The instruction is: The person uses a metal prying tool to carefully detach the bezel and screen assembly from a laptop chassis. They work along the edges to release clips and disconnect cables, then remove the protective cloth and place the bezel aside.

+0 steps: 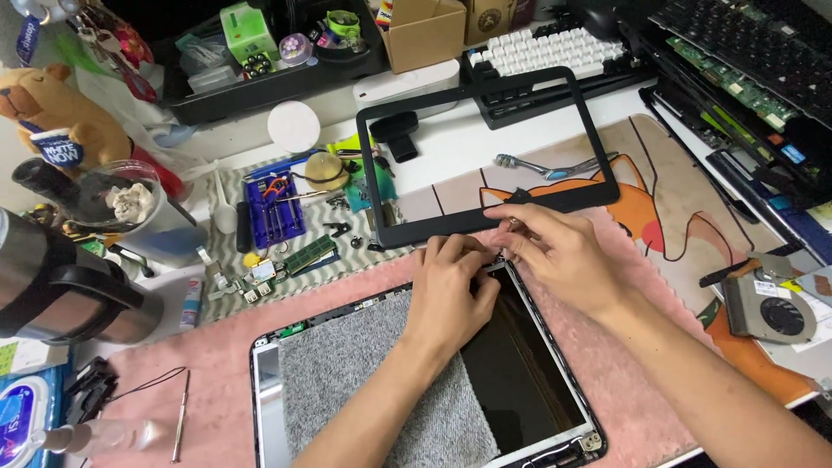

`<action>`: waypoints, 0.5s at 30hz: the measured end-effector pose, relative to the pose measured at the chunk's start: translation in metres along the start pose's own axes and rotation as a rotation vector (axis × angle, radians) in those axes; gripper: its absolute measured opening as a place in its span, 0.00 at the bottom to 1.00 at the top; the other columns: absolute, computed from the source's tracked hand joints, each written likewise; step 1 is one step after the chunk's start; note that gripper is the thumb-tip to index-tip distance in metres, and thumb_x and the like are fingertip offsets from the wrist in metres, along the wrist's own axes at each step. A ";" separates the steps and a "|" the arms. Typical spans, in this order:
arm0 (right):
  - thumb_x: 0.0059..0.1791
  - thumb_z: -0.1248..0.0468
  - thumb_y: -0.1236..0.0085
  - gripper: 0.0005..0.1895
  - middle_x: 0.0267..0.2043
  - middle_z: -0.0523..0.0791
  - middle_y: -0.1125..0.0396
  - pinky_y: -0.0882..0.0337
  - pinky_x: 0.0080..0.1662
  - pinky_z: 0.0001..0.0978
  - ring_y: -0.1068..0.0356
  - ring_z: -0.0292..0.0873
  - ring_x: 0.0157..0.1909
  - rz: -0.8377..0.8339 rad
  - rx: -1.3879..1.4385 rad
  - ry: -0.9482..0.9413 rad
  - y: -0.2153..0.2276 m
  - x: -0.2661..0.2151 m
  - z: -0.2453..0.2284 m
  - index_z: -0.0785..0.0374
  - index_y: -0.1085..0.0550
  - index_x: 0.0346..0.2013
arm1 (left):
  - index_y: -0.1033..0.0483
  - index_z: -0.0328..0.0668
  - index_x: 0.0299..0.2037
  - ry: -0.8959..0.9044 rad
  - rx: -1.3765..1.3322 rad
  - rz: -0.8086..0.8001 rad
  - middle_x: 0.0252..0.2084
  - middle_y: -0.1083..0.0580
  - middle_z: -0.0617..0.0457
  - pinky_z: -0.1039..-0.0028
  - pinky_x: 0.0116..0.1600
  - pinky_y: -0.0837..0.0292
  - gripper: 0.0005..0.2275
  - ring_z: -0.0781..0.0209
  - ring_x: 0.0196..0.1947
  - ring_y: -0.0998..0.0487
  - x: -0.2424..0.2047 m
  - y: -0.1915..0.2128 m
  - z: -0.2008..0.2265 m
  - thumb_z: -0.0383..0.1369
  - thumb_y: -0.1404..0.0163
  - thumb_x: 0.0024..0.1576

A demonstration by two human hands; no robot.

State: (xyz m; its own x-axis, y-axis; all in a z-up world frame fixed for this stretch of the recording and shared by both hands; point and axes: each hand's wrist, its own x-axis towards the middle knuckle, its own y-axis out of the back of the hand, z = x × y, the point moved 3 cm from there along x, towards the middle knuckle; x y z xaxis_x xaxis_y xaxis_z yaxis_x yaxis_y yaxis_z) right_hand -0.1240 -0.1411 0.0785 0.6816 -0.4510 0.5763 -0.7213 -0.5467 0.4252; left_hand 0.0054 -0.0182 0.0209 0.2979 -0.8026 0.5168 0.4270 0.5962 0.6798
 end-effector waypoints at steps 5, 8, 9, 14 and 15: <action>0.59 0.72 0.35 0.10 0.34 0.49 0.21 0.14 0.36 0.35 0.18 0.42 0.31 -0.031 -0.028 -0.038 -0.002 0.003 0.002 0.67 0.17 0.55 | 0.10 0.46 0.41 0.018 -0.009 0.000 0.46 0.20 0.52 0.58 0.55 0.29 0.11 0.46 0.52 0.21 0.001 0.004 0.004 0.29 0.45 0.53; 0.59 0.70 0.34 0.06 0.31 0.48 0.21 0.14 0.36 0.35 0.18 0.42 0.30 -0.081 -0.079 -0.044 0.000 0.005 0.001 0.65 0.17 0.51 | 0.11 0.46 0.42 0.040 -0.005 -0.023 0.46 0.20 0.52 0.58 0.56 0.28 0.11 0.45 0.53 0.21 0.003 0.006 0.002 0.30 0.45 0.52; 0.58 0.70 0.33 0.04 0.30 0.46 0.21 0.15 0.36 0.34 0.17 0.42 0.30 -0.113 -0.116 -0.046 0.000 0.005 0.002 0.63 0.17 0.48 | 0.11 0.47 0.43 0.059 -0.003 -0.044 0.47 0.20 0.52 0.57 0.57 0.27 0.12 0.43 0.53 0.21 0.003 0.006 0.001 0.30 0.44 0.52; 0.56 0.67 0.30 0.04 0.30 0.48 0.20 0.16 0.37 0.41 0.16 0.49 0.33 -0.230 -0.243 -0.042 0.010 0.018 -0.005 0.62 0.19 0.44 | 0.10 0.49 0.42 0.070 0.069 -0.139 0.43 0.20 0.52 0.56 0.52 0.25 0.12 0.43 0.47 0.19 0.011 0.013 -0.024 0.30 0.43 0.50; 0.55 0.63 0.28 0.08 0.31 0.50 0.20 0.16 0.39 0.46 0.15 0.54 0.36 -0.285 -0.338 -0.018 0.012 0.019 -0.001 0.61 0.21 0.44 | 0.10 0.51 0.41 0.055 0.113 -0.164 0.42 0.20 0.53 0.55 0.51 0.24 0.12 0.42 0.46 0.18 0.011 0.011 -0.034 0.29 0.42 0.48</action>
State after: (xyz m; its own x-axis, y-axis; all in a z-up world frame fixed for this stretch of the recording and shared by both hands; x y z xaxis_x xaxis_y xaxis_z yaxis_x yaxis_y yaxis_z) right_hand -0.1197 -0.1559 0.0955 0.8588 -0.3296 0.3921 -0.5022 -0.3910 0.7713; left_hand 0.0420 -0.0209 0.0162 0.2793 -0.8871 0.3674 0.3760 0.4532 0.8082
